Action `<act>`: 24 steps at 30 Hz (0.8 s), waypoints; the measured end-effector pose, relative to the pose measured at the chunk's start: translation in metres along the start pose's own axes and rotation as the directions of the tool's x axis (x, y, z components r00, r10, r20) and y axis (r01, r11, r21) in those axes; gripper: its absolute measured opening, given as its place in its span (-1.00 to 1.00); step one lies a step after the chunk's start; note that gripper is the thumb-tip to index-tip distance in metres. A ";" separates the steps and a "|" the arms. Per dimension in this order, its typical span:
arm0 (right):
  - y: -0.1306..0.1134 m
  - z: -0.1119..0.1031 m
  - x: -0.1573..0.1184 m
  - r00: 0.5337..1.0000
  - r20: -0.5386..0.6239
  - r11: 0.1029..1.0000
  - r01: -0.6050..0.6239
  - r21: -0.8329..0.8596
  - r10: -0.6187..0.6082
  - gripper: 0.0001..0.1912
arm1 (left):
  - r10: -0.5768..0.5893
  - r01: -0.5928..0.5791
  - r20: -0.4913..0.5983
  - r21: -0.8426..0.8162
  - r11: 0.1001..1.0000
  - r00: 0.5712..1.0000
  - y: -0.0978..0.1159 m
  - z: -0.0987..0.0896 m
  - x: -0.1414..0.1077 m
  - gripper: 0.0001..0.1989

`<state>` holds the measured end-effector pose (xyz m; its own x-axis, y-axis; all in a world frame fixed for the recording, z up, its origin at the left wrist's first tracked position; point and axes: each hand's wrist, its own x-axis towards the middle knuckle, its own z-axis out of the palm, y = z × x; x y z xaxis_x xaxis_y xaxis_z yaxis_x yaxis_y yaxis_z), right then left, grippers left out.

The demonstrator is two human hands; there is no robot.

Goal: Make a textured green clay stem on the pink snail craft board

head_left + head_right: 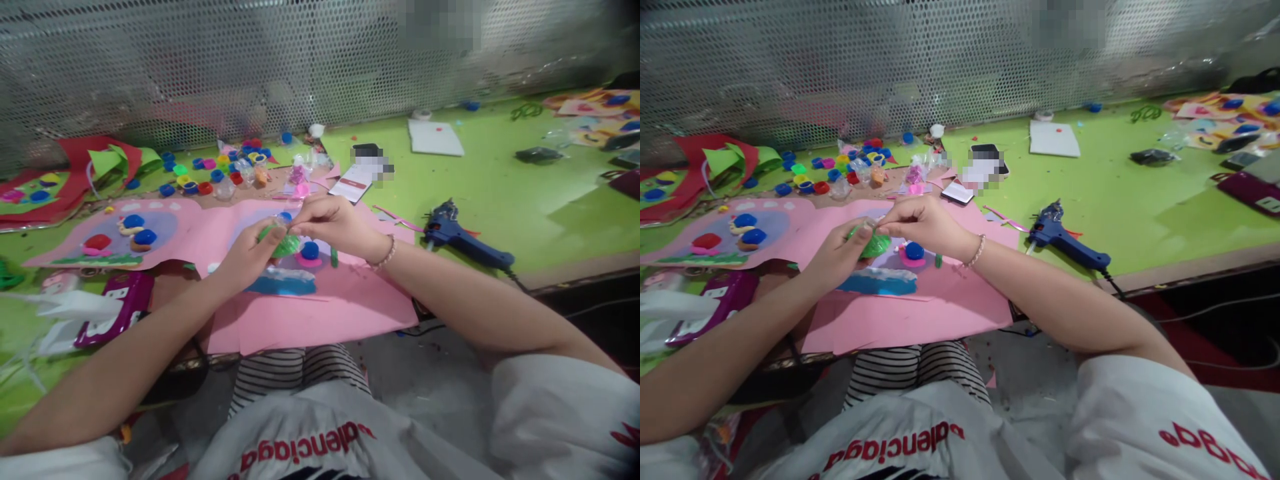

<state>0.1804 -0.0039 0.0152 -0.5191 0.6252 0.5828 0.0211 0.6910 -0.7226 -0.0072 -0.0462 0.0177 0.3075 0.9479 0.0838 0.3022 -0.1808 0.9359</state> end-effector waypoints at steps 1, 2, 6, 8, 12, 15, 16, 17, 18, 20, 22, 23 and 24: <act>0.000 0.000 0.000 1.000 -0.020 1.000 0.000 0.001 0.000 -0.72 | -0.011 0.011 0.003 -0.024 1.000 1.000 0.001 0.000 0.000 -0.48; 0.000 0.000 0.000 0.999 -0.034 1.000 0.000 -0.002 0.000 -0.73 | -0.020 0.020 0.007 -0.047 0.999 1.000 0.001 0.000 0.000 -0.48; 0.003 0.001 -0.001 0.998 -0.053 0.998 0.011 -0.061 -0.015 -0.75 | -0.031 0.033 0.016 -0.084 0.996 0.999 0.000 -0.002 0.001 -0.48; 0.004 0.001 -0.001 0.996 -0.064 0.991 0.046 -0.128 -0.055 -0.77 | -0.032 0.033 0.018 -0.083 0.996 0.999 -0.002 -0.002 0.001 -0.49; 0.001 0.001 -0.003 0.975 0.041 0.914 0.219 -0.342 -0.219 -0.83 | -0.081 0.084 0.033 -0.087 0.993 0.996 -0.003 -0.001 -0.001 -0.46; -0.003 0.002 -0.004 0.940 0.159 0.834 0.341 -0.435 -0.301 -0.85 | -0.108 0.111 0.040 -0.067 0.992 0.993 0.000 0.002 -0.003 -0.43; -0.004 0.003 -0.004 0.935 0.177 0.824 0.354 -0.442 -0.306 -0.85 | -0.111 0.114 0.045 -0.055 0.992 0.993 0.002 0.002 -0.004 -0.43; -0.004 0.002 -0.004 0.938 0.176 0.829 0.346 -0.440 -0.298 -0.86 | -0.112 0.114 0.053 -0.042 0.993 0.992 0.003 0.002 -0.004 -0.44; -0.004 0.001 -0.003 0.948 0.154 0.844 0.319 -0.432 -0.279 -0.86 | -0.112 0.113 0.062 -0.024 0.993 0.992 0.004 0.001 -0.003 -0.44; -0.001 -0.007 0.000 0.974 0.044 0.883 0.221 -0.414 -0.223 -0.84 | -0.115 0.113 0.050 0.036 0.993 0.992 0.006 -0.004 0.000 -0.44; 0.003 -0.023 0.005 0.981 -0.125 0.914 0.087 -0.396 -0.147 -0.78 | -0.117 0.122 -0.043 0.130 0.984 0.992 0.006 -0.013 0.005 -0.45; 0.006 -0.032 0.007 0.970 -0.238 0.936 -0.036 -0.350 -0.052 -0.77 | -0.114 0.131 -0.108 0.171 0.976 0.988 0.006 -0.019 0.009 -0.46; 0.010 -0.042 0.010 0.951 -0.306 0.946 -0.134 -0.296 0.039 -0.78 | -0.100 0.137 -0.171 0.217 0.966 0.980 0.006 -0.026 0.013 -0.48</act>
<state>0.2117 0.0243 0.0293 -0.2319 0.7327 0.6398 0.3426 0.6771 -0.6513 -0.0251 -0.0277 0.0335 0.1167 0.9921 0.0466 0.5303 -0.1019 0.8417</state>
